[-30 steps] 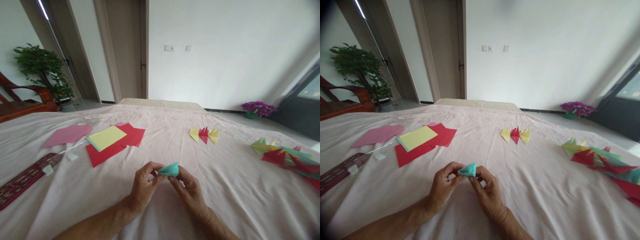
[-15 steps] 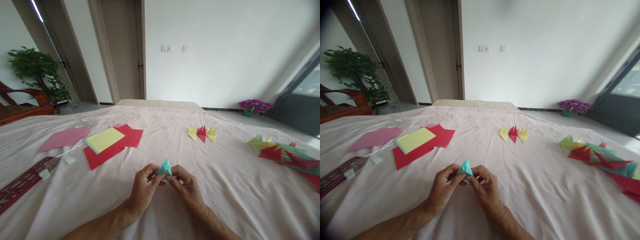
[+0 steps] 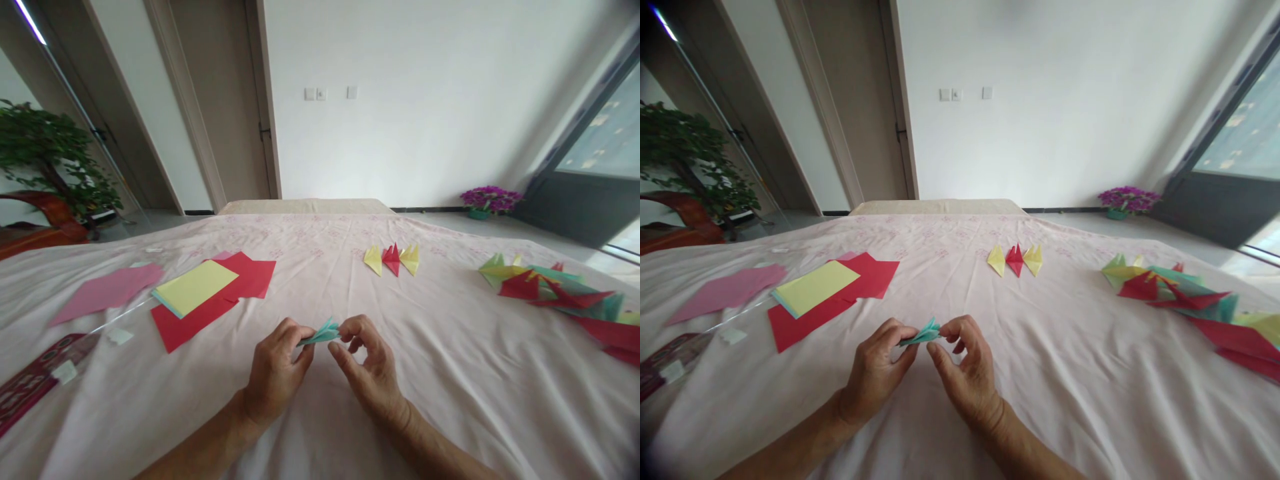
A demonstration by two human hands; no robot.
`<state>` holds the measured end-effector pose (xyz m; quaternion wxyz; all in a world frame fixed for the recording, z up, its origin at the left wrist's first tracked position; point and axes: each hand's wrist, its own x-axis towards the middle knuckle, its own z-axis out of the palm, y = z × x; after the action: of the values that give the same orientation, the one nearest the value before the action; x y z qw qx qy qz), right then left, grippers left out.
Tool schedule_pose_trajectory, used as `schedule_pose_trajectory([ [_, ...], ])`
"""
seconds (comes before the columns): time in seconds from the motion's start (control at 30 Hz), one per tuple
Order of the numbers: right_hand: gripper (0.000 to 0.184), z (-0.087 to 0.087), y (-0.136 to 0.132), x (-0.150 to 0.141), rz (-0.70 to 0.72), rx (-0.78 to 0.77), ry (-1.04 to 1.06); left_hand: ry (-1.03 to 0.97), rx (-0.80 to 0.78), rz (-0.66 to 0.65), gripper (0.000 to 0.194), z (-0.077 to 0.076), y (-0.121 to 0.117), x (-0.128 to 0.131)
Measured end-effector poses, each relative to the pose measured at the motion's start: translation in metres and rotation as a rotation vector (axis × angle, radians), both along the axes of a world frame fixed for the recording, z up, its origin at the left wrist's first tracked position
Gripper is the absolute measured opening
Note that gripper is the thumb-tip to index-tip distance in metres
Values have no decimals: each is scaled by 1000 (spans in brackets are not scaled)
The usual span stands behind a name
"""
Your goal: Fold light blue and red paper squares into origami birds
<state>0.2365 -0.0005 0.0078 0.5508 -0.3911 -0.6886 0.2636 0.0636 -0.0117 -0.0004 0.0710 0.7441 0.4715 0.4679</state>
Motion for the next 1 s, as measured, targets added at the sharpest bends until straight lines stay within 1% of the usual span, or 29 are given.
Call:
schedule_pose_trajectory([
  [0.23,5,1,-1,-2,-32,-38,0,125,53,-4,17,0,-3,1],
  [0.4,5,3,-3,-3,-44,-77,28,196,77,7,16,2,-5,1],
  [0.57,4,4,-4,-4,-86,-191,59,263,134,10,16,2,-5,-1],
  [0.67,5,1,-2,-3,-99,-284,139,270,149,9,16,0,-4,-2],
  [0.77,8,-3,3,1,-92,-351,283,212,120,6,15,-2,-4,-1],
  [0.83,9,-5,5,5,-69,-357,350,127,73,-3,13,-3,-3,0],
  [0.9,10,-6,6,7,-31,-332,347,23,-5,-12,9,-3,-3,1],
  [1.0,25,-5,5,8,53,-276,260,-132,-173,-15,11,-2,-3,4],
])
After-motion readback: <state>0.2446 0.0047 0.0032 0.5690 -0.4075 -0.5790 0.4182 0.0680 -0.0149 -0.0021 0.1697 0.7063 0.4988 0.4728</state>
